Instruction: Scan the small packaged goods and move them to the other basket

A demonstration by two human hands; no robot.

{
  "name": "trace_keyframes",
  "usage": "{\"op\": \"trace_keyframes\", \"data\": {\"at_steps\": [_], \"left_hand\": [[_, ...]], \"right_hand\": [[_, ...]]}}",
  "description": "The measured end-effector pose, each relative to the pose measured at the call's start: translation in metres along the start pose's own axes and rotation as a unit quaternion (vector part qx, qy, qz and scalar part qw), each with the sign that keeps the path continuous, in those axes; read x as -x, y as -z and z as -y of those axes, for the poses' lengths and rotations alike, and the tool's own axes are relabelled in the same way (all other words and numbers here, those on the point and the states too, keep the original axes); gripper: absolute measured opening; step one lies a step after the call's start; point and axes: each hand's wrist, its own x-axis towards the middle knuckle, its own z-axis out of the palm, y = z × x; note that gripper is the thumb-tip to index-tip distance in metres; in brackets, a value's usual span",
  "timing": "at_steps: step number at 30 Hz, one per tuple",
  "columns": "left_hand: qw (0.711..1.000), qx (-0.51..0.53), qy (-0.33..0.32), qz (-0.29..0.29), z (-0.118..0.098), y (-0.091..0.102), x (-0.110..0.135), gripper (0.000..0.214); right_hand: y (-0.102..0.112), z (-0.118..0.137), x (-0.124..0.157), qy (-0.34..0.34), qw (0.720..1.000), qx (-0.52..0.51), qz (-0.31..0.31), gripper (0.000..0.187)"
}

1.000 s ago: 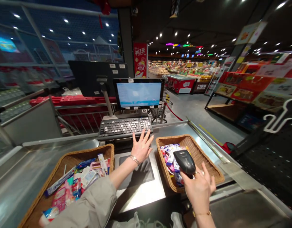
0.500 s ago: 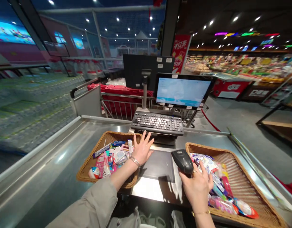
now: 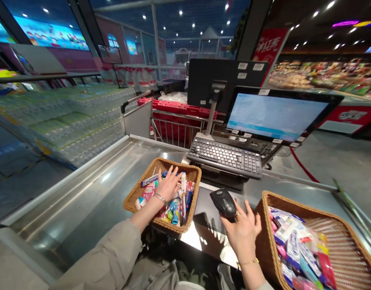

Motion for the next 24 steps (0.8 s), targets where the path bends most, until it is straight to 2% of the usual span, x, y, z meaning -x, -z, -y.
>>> {"op": "trace_keyframes", "data": {"at_steps": [5, 10, 14, 20, 24], "left_hand": [[1.0, -0.009, -0.004, 0.025, 0.017, -0.01, 0.002, 0.048], [0.999, -0.022, -0.036, 0.028, 0.027, -0.026, -0.009, 0.047], [0.993, -0.056, -0.095, 0.028, 0.034, -0.045, -0.022, 0.043], [0.973, -0.109, -0.203, -0.004, 0.042, -0.07, -0.039, 0.037], [0.963, -0.118, -0.244, 0.0, 0.047, -0.083, -0.05, 0.039]], "right_hand": [[-0.01, 0.008, -0.003, 0.002, 1.0, -0.005, 0.024, 0.024], [-0.015, 0.012, -0.005, 0.008, 1.0, 0.003, 0.028, 0.023], [-0.017, 0.014, -0.007, 0.012, 0.999, 0.012, 0.038, 0.022], [-0.021, 0.013, -0.01, -0.003, 0.999, 0.018, 0.042, 0.022], [-0.023, 0.011, -0.011, -0.009, 0.999, 0.024, 0.042, 0.021]]}}
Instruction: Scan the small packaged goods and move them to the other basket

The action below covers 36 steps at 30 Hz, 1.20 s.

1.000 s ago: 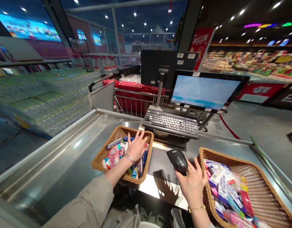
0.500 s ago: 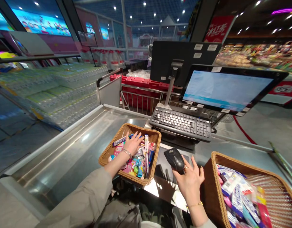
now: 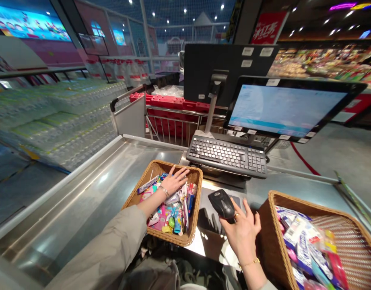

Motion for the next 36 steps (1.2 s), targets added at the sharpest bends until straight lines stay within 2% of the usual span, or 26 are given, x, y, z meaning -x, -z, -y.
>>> {"op": "trace_keyframes", "data": {"at_steps": [5, 9, 14, 22, 32, 36], "left_hand": [[0.999, -0.001, -0.044, 0.01, 0.003, -0.02, -0.007, 0.044], [0.999, 0.006, -0.043, -0.018, 0.004, -0.026, -0.004, 0.026], [0.999, 0.01, -0.025, -0.036, 0.005, -0.015, 0.002, 0.009], [0.999, 0.013, 0.031, -0.019, 0.004, 0.001, 0.019, 0.015], [0.999, 0.01, 0.037, 0.021, 0.009, 0.002, 0.031, 0.024], [0.998, 0.023, 0.052, 0.015, 0.008, 0.004, 0.032, 0.029]], "right_hand": [[-0.002, -0.001, 0.001, -0.002, 1.0, 0.01, -0.005, 0.02], [-0.003, -0.001, 0.001, 0.002, 1.0, 0.011, -0.004, 0.019], [-0.005, -0.001, 0.0, 0.001, 1.0, 0.008, -0.016, 0.02], [-0.007, 0.003, 0.002, 0.011, 0.999, -0.004, -0.031, 0.024], [-0.003, 0.001, 0.005, 0.019, 0.999, -0.007, -0.031, 0.026], [0.0, 0.001, 0.007, 0.021, 0.999, -0.011, -0.025, 0.027]]}}
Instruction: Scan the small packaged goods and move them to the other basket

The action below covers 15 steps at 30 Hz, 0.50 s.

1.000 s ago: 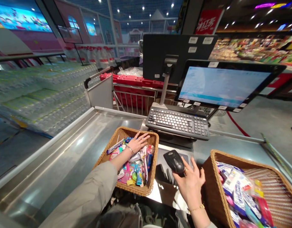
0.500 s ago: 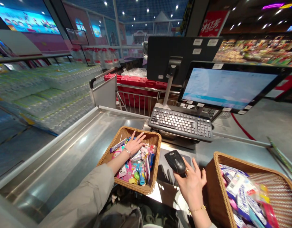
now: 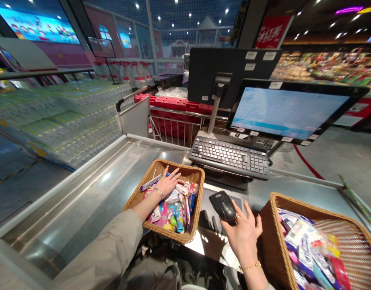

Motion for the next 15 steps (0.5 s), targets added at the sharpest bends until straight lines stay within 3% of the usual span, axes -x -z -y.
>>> {"op": "trace_keyframes", "data": {"at_steps": [15], "left_hand": [[0.991, 0.004, 0.101, -0.092, 0.02, 0.057, 0.029, 0.015]], "right_hand": [[0.001, 0.007, -0.004, -0.003, 1.0, -0.008, 0.012, 0.021]]}}
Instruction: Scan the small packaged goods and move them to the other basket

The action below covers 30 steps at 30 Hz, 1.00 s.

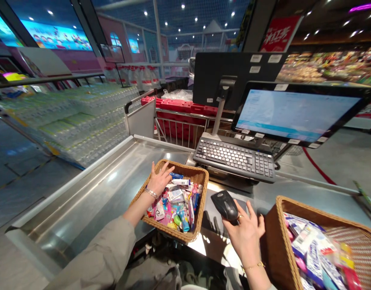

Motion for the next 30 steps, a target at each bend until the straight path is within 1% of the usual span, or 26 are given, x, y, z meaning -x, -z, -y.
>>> {"op": "trace_keyframes", "data": {"at_steps": [3, 7, 13, 19, 23, 30], "left_hand": [[1.0, 0.011, 0.016, -0.017, -0.005, 0.01, 0.0, 0.013], [0.998, 0.031, 0.03, -0.038, -0.016, 0.023, -0.004, 0.013], [0.994, 0.072, 0.032, -0.075, -0.034, 0.034, -0.014, 0.017], [0.99, 0.1, 0.025, -0.093, -0.051, 0.042, -0.027, 0.018], [0.988, 0.115, 0.009, -0.1, -0.062, 0.044, -0.035, 0.017], [0.99, 0.111, -0.012, -0.088, -0.078, 0.042, -0.047, 0.019]], "right_hand": [[0.001, 0.0, -0.001, 0.005, 1.0, -0.002, 0.0, 0.021], [0.004, 0.0, -0.002, 0.0, 1.0, -0.003, -0.002, 0.02], [0.012, 0.0, -0.001, 0.001, 1.0, -0.004, -0.016, 0.021], [0.021, -0.002, 0.001, 0.003, 1.0, 0.005, -0.025, 0.019], [0.027, -0.005, 0.004, 0.018, 0.999, 0.009, -0.033, 0.017], [0.039, -0.009, 0.008, 0.018, 0.999, 0.016, -0.022, 0.015]]}}
